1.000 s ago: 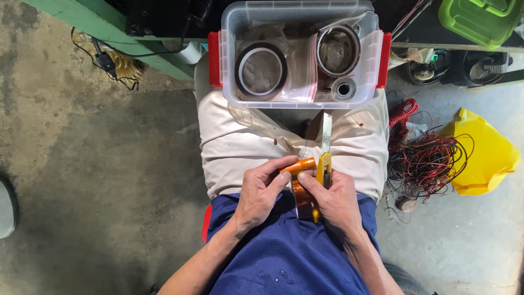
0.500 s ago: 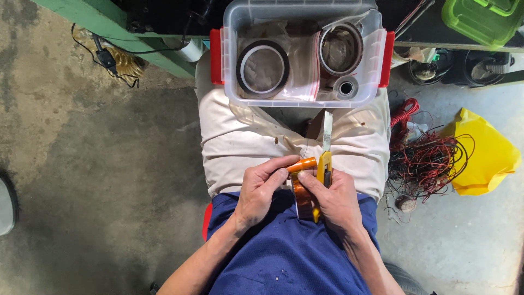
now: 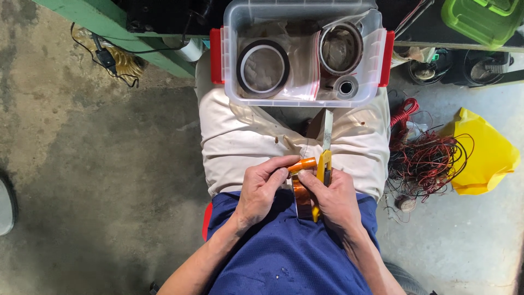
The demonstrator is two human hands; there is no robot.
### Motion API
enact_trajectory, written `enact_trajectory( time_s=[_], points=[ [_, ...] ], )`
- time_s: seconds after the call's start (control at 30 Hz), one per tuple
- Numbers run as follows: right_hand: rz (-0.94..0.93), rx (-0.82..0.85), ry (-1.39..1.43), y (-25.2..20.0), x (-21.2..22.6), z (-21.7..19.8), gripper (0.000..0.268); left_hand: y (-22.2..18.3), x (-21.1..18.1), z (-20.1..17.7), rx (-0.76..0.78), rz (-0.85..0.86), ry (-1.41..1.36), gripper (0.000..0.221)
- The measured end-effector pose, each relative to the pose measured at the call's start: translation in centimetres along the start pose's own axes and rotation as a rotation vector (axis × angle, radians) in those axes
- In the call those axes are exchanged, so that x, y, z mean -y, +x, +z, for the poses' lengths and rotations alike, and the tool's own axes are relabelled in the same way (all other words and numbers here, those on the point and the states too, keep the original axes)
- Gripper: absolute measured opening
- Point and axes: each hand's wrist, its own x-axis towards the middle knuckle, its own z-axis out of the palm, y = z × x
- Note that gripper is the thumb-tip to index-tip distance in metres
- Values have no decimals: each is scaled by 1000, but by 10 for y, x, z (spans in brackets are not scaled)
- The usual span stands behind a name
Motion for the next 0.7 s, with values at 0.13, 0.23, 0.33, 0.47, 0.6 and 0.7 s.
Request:
enact_trajectory(
  time_s=[0.13, 0.23, 0.33, 0.47, 0.6, 0.7],
  points=[
    [11, -1, 4, -3, 9, 5, 25, 0, 5, 0, 0, 14, 18, 34],
    [0, -14, -4, -2, 1, 2, 24, -1, 6, -1, 3, 16, 33, 34],
    [-11, -34, -3, -3, 3, 4, 24, -1, 4, 0, 4, 31, 31, 34],
    [-2, -41, -43, -2, 3, 4, 23, -1, 18, 2, 7, 25, -2, 35],
    [17, -4, -34, 2, -14, -4, 14, 4, 17, 1, -49, -42, -15, 27],
    [35, 55, -21, 0, -13, -8, 20, 6, 10, 0, -54, -24, 48, 24]
  ],
)
